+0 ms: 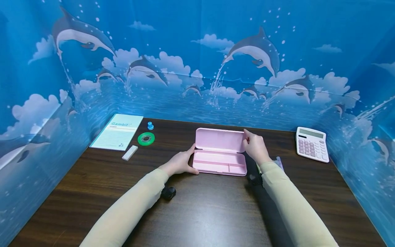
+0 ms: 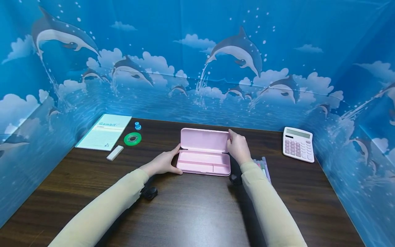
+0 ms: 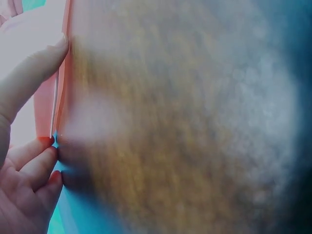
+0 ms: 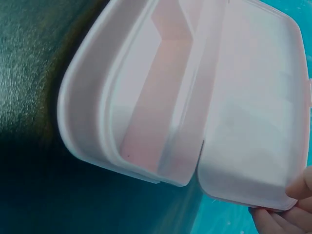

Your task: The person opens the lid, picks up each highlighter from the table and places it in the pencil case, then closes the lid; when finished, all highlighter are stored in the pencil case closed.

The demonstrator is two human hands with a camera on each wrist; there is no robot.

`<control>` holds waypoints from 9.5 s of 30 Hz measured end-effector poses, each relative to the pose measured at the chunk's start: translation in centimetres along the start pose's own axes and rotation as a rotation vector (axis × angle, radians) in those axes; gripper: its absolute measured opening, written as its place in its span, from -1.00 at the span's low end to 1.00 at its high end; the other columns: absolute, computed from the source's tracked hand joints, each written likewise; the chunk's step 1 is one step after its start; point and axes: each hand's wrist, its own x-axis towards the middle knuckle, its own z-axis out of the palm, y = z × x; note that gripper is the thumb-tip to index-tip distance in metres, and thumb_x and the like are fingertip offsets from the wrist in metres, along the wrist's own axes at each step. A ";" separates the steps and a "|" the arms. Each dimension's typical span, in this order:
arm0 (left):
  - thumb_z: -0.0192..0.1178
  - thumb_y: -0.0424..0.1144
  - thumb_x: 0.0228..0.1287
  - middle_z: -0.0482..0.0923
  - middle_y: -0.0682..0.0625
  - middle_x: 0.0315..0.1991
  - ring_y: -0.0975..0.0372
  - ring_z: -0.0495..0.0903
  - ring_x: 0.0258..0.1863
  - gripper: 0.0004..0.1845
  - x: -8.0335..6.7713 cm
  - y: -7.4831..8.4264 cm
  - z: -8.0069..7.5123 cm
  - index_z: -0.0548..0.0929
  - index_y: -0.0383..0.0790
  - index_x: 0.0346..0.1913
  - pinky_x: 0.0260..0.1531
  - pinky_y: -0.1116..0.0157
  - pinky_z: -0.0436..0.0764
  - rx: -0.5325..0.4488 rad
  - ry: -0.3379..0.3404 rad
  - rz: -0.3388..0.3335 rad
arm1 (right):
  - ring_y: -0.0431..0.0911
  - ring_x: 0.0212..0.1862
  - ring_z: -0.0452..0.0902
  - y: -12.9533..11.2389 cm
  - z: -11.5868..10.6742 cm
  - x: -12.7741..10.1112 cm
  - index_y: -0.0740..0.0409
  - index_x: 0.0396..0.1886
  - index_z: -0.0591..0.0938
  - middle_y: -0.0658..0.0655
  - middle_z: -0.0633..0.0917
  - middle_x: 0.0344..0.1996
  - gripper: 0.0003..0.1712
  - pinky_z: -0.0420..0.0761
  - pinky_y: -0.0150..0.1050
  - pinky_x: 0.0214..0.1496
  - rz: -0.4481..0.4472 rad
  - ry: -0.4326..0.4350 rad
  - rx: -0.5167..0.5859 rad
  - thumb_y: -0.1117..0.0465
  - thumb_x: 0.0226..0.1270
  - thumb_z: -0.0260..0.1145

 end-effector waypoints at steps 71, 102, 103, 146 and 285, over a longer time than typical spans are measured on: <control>0.49 0.07 -0.10 0.24 -0.18 0.39 0.00 0.35 0.29 0.27 0.6 -0.1 0.1 -0.16 -0.23 0.52 0.23 0.07 0.35 -0.046 -0.003 -0.006 | 0.06 -0.44 0.43 11.7 -7.6 -9.5 0.44 -0.31 0.59 0.31 0.59 -0.45 -0.76 0.43 -0.12 -0.41 0.298 -0.140 -0.180 0.30 0.10 0.30; 0.49 0.11 -0.12 0.26 -0.15 0.38 0.02 0.35 0.30 0.29 0.4 0.4 0.0 -0.17 -0.19 0.52 0.24 0.10 0.35 -0.033 -0.007 -0.031 | -0.05 -0.41 0.45 1.6 -1.0 -4.9 0.16 -0.32 0.68 0.08 0.58 -0.46 -0.82 0.51 -0.12 -0.40 -0.068 -0.161 -0.193 0.22 0.05 0.42; 0.49 0.11 -0.13 0.26 -0.15 0.38 0.02 0.35 0.30 0.29 0.4 0.5 0.0 -0.17 -0.20 0.52 0.24 0.09 0.35 -0.034 -0.004 -0.029 | -0.05 -0.40 0.46 1.2 -0.7 -4.8 0.15 -0.33 0.69 0.08 0.58 -0.46 -0.83 0.52 -0.11 -0.37 -0.080 -0.160 -0.190 0.21 0.05 0.43; 0.49 0.13 -0.14 0.21 -0.12 0.42 0.03 0.31 0.33 0.29 0.3 0.3 0.2 -0.15 -0.19 0.52 0.27 0.09 0.31 -0.041 0.000 -0.055 | -0.02 -0.37 0.52 2.5 -1.5 -5.2 0.25 -0.28 0.70 0.19 0.68 -0.39 -0.86 0.61 -0.05 -0.23 -0.040 -0.172 -0.086 0.28 0.18 0.36; 0.50 0.08 -0.13 0.26 -0.11 0.39 0.06 0.33 0.31 0.29 0.5 -1.0 -2.1 -0.18 -0.16 0.52 0.28 0.11 0.30 -0.084 -0.076 -0.009 | -0.04 -0.42 0.56 -0.2 -2.0 -6.7 0.25 -0.28 0.70 0.16 0.69 -0.44 -0.85 0.60 -0.07 -0.31 0.075 -0.129 -0.100 0.27 0.19 0.32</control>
